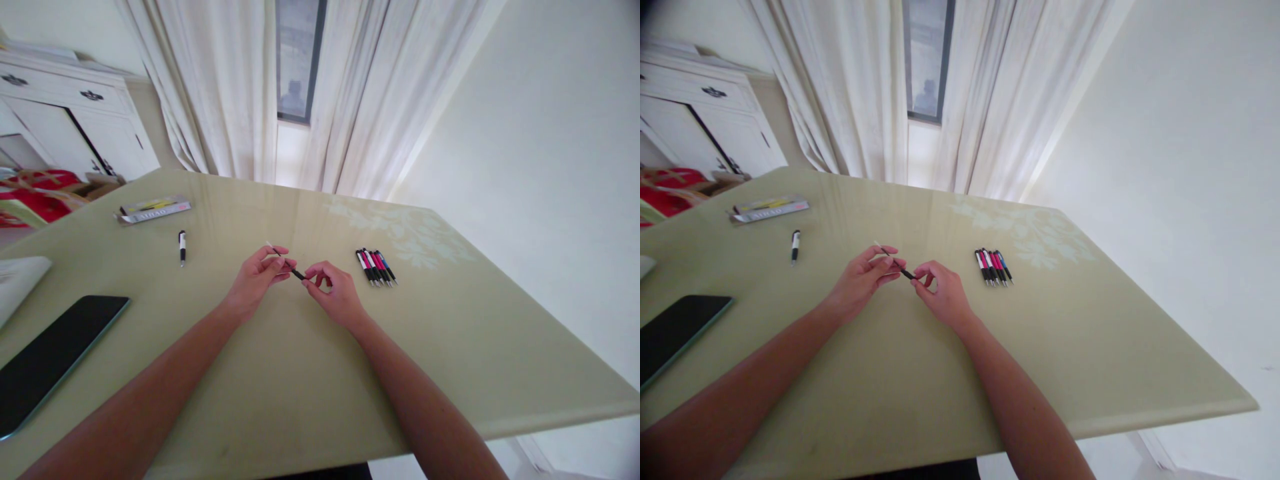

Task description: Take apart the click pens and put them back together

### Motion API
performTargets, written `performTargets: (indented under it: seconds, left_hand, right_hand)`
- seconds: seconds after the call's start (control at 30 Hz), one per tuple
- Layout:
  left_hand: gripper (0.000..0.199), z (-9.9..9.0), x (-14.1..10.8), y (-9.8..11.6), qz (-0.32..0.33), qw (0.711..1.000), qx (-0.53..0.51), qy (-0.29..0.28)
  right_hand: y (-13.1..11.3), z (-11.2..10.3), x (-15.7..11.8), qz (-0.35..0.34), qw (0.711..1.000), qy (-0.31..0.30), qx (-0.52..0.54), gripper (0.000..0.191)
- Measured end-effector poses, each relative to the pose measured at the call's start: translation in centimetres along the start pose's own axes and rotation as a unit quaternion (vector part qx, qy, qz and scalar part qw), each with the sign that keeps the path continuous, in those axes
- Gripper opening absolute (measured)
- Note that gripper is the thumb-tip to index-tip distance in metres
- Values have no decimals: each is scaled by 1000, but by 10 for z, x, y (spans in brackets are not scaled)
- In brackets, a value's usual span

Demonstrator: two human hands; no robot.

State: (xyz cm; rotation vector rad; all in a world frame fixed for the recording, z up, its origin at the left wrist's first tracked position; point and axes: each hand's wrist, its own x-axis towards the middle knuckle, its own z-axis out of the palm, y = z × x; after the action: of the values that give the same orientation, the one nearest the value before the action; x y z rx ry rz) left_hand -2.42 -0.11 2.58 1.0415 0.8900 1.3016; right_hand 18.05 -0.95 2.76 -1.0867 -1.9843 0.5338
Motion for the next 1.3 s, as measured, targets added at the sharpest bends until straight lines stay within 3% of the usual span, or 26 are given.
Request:
performTargets:
  seconds: [0.5, 0.8, 1.0, 1.13, 1.3]
  left_hand:
    - [47, -1, 0, -1, -3, 1000, 14, -14]
    - [36, -4, 1, -4, 11, 998, 43, -49]
    - [38, 0, -2, -1, -14, 994, 68, -85]
    - [39, 1, -2, -1, -10, 994, 74, -76]
    - [45, -1, 0, -2, -3, 995, 83, -49]
  right_hand:
    - [-3, 0, 1, -7, 1000, 4, 14, 12]
    - [-1, 1, 0, -21, 1000, 18, 13, 12]
    - [-1, 1, 0, -23, 999, 24, 16, 11]
    - [-4, 0, 1, -19, 999, 24, 14, 11]
    - [-2, -9, 5, 31, 995, 94, -25, 12]
